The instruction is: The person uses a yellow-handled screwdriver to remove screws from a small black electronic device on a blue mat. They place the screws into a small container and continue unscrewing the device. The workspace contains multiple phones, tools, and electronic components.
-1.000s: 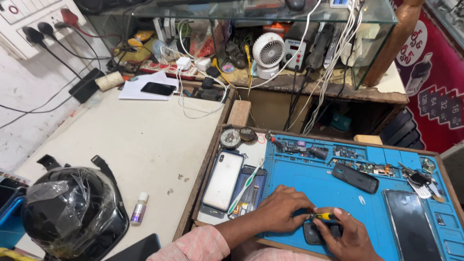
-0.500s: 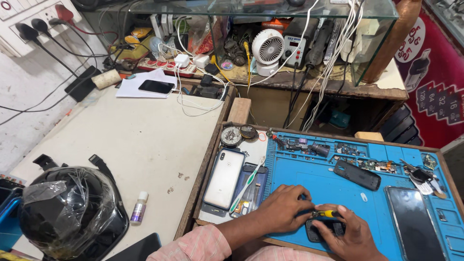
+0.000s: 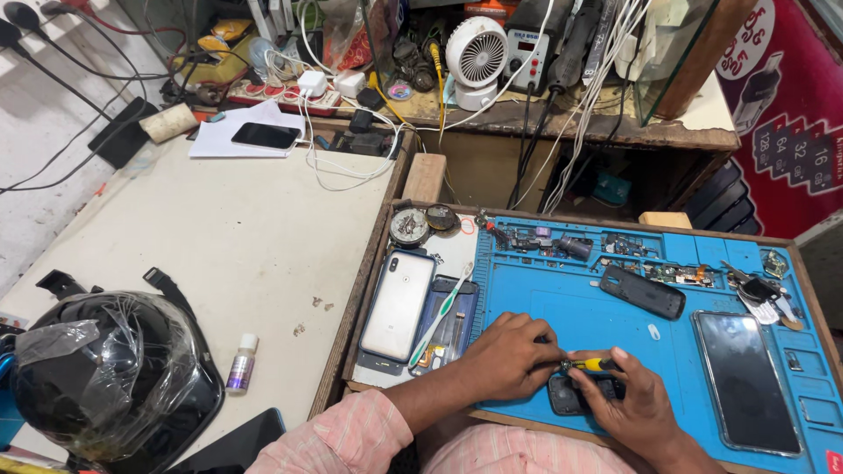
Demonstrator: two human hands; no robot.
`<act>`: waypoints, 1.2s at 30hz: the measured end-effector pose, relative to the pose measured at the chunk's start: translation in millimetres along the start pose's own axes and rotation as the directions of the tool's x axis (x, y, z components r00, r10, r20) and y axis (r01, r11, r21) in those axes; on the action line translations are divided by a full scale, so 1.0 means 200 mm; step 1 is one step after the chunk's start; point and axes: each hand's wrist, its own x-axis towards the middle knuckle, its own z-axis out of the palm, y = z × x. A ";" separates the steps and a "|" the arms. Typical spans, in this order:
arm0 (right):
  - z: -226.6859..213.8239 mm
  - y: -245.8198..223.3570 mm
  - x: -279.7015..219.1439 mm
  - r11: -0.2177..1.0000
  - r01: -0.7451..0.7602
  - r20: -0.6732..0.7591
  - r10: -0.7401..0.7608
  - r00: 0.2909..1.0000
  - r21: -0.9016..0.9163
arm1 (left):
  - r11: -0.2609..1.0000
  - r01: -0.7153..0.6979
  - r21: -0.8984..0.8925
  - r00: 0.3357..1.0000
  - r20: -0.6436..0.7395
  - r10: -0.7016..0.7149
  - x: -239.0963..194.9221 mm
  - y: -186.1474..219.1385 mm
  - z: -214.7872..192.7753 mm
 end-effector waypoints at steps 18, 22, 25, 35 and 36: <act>0.02 0.10 -0.07 0.997 -0.073 -0.020 0.073 0.997 -0.021 | 1.000 0.016 0.013 1.000 0.014 -0.016 -0.01 0.01 -0.01; 0.01 0.09 -0.08 0.998 -0.063 -0.020 0.062 0.998 -0.029 | 0.999 0.017 0.042 1.000 0.025 -0.018 -0.01 0.01 0.01; 0.02 0.12 -0.08 0.995 -0.085 0.000 0.085 0.996 -0.056 | 0.997 0.007 0.071 0.999 0.032 -0.010 -0.01 0.00 0.01; 0.07 0.09 -0.04 0.994 -0.068 -0.068 0.062 0.996 -0.091 | 0.999 0.017 0.040 1.000 0.020 -0.018 0.00 -0.01 -0.01; 0.06 0.06 -0.04 0.995 -0.054 -0.069 0.049 0.996 -0.081 | 0.999 0.019 0.029 1.000 0.018 -0.019 0.00 0.00 0.00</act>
